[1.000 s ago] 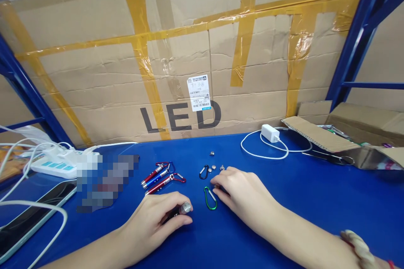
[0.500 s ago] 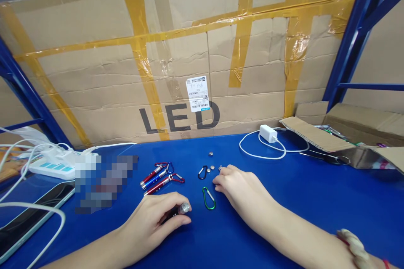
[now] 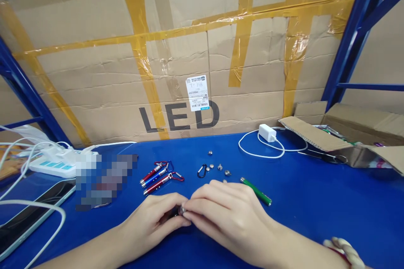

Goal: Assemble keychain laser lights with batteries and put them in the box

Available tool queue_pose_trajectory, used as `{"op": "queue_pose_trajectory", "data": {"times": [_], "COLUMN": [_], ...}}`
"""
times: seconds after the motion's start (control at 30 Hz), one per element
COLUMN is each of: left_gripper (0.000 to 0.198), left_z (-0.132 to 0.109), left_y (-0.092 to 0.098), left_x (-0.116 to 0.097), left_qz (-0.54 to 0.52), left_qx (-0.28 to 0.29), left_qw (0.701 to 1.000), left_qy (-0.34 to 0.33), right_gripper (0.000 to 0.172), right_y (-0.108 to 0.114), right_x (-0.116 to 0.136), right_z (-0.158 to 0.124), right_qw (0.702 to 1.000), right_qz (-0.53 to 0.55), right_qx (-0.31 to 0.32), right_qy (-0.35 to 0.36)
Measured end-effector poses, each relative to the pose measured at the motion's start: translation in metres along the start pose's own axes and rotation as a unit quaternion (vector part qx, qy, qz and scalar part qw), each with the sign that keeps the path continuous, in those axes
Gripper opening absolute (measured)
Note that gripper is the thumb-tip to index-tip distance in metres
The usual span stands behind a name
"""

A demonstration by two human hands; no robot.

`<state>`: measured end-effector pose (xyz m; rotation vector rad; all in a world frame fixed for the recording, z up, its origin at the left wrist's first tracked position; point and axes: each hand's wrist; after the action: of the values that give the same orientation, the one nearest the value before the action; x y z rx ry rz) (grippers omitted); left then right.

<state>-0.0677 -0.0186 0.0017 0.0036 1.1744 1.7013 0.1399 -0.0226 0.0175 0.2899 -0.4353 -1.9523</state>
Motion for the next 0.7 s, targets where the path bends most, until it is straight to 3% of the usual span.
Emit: {"op": "queue_pose_trajectory", "data": {"times": [0.3,0.5,0.57,0.7], "left_gripper": [0.008,0.015,0.015,0.011], "left_z": [0.0,0.0,0.0,0.001], "left_y": [0.001,0.0,0.001,0.002], "left_x": [-0.001,-0.001,-0.002,-0.004], "left_qz": [-0.003,0.01,0.012,0.017], "left_qx": [0.015,0.0,0.001,0.006], "left_qw": [1.0,1.0,1.0,1.0], "left_qy": [0.0,0.0,0.006,0.015], "right_gripper": [0.015,0.021,0.022,0.019], "right_y": [-0.001,0.005,0.006,0.005], "right_x": [-0.005,-0.011,-0.017,-0.03], "right_z": [-0.002,0.004,0.004,-0.001], "right_qw": [0.997,0.99,0.976,0.911], "right_qz": [0.002,-0.052,-0.143,-0.307], "right_qx": [0.071,0.106,0.126,0.228], "right_qy": [0.018,-0.071,-0.101,-0.155]}}
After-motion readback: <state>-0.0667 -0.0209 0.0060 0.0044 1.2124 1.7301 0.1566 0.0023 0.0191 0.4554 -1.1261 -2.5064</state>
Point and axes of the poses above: each hand's wrist, its own z-axis towards the middle knuckle, its own y-axis out of the back of the hand, x = y × z, and after that the axes turned 13 degrees about -x, right-handed
